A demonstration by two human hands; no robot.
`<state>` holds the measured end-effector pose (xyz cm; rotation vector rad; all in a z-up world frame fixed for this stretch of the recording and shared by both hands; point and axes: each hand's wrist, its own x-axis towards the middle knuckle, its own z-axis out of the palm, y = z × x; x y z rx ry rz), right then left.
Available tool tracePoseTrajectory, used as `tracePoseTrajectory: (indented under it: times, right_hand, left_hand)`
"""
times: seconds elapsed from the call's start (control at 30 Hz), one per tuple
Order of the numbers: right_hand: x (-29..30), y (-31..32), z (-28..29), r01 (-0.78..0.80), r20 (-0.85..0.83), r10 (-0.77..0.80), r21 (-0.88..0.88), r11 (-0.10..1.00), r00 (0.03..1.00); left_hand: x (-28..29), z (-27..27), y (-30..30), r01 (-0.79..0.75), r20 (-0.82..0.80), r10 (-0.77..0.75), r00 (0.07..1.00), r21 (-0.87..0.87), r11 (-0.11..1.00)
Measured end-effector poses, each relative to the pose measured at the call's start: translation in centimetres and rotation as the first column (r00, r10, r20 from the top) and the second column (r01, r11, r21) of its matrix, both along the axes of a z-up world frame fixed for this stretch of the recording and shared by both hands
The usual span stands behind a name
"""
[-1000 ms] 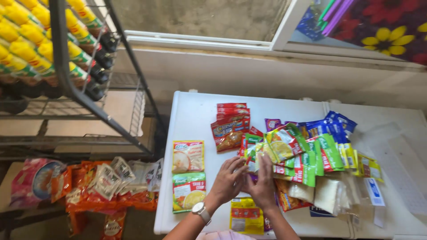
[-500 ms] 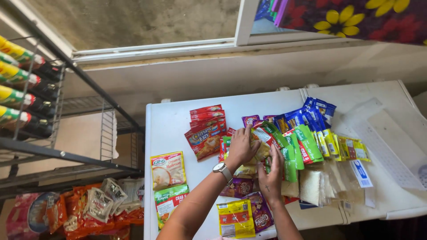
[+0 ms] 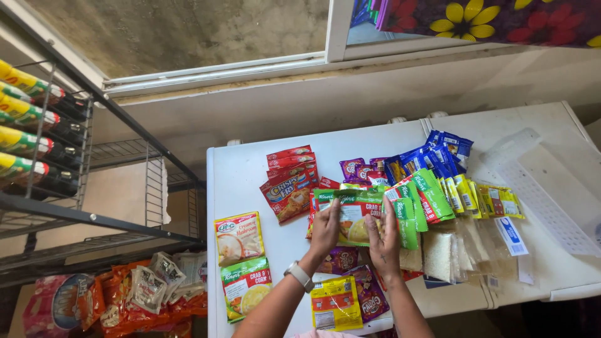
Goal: Sorting and organizing various food and seasoning packets on a table in a store setting.
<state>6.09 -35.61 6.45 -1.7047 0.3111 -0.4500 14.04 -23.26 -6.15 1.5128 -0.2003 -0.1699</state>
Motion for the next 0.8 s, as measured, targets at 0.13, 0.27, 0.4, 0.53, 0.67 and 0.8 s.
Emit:
tracePoseTrajectory:
  times: [0.13,0.27,0.4,0.53,0.67,0.8]
  right_hand:
    - [-0.8,0.6,1.1,-0.117,0.092,0.117,-0.011,0.993,0.989]
    - [-2.2,1.9,2.5,-0.276,-0.104,0.268,-0.072,0.959,0.958]
    - [-3.5,3.9,4.0,-0.438,-0.115,0.456,0.155,0.886,0.882]
    - [-4.7,7.3,8.4,-0.553,-0.094,0.545,-0.159,0.818,0.833]
    - [-4.1,8.8,8.1,-0.53,-0.18,0.504,-0.411,0.741,0.845]
    - [-3.8,9.7,4.1,-0.618,-0.325,0.59,0.021,0.786,0.739]
  left_hand:
    - [-2.6,6.2,1.7,-0.016,-0.28,-0.059,0.958,-0.257,0.966]
    - [-3.3,4.5,2.9,-0.171,-0.223,0.132,0.966,-0.164,0.972]
    - [-3.4,4.6,5.4,-0.223,-0.493,0.076,0.867,-0.247,0.943]
    - [-4.2,6.6,7.9,-0.155,-0.637,-0.012,0.771,-0.205,0.966]
    - [-6.8,6.2,9.4,-0.311,-0.388,0.245,0.888,-0.116,0.943]
    - [-9.5,12.0,14.0,-0.453,-0.114,0.464,0.879,0.108,0.885]
